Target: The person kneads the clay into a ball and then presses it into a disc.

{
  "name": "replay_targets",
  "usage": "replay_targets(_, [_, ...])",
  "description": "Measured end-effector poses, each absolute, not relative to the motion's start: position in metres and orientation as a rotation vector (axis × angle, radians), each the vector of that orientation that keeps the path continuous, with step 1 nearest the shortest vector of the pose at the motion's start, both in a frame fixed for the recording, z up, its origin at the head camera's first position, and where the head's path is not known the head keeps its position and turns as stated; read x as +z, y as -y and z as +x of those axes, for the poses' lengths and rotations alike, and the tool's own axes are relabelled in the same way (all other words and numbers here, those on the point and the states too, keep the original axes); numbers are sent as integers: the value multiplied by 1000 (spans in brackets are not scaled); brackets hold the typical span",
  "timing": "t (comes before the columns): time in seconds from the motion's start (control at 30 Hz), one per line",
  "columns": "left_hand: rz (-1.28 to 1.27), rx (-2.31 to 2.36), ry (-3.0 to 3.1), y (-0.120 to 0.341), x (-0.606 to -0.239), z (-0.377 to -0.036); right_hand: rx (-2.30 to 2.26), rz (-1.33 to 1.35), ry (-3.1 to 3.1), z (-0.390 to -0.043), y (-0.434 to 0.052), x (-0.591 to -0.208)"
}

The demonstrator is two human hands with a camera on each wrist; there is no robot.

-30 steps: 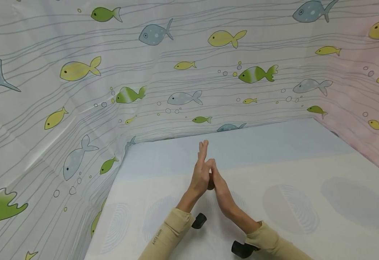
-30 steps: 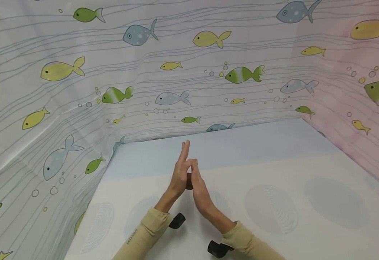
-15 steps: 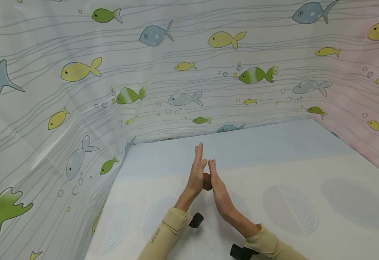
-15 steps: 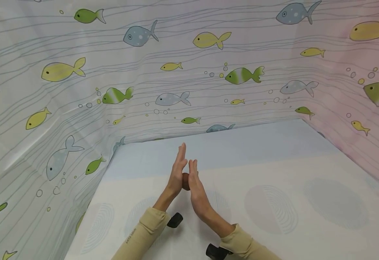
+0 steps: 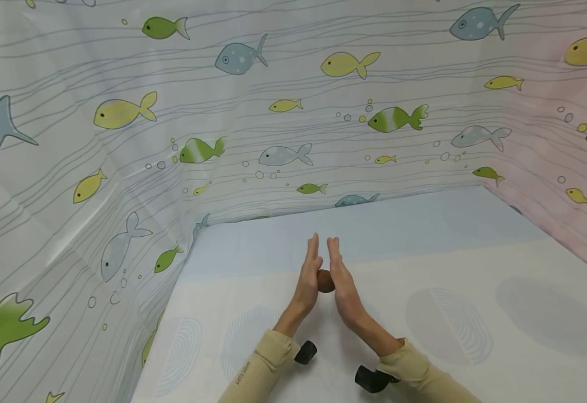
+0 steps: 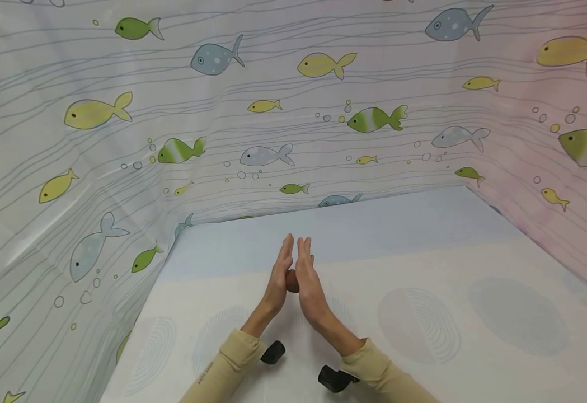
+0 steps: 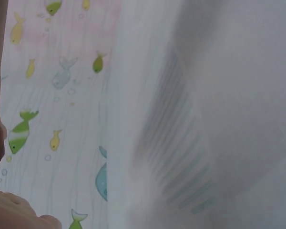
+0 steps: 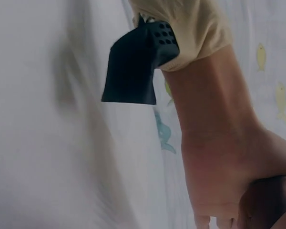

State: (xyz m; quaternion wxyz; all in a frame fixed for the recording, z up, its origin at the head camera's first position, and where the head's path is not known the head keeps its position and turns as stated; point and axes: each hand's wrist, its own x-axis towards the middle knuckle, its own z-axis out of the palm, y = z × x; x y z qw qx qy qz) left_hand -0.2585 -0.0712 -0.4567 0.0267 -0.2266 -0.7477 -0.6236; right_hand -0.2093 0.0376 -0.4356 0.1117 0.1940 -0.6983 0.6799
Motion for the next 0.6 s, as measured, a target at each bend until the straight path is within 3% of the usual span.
replay_targets(0.6, [-824,-1996,2245,61,-462,-238,1967,516,2000,-236,-43,-424])
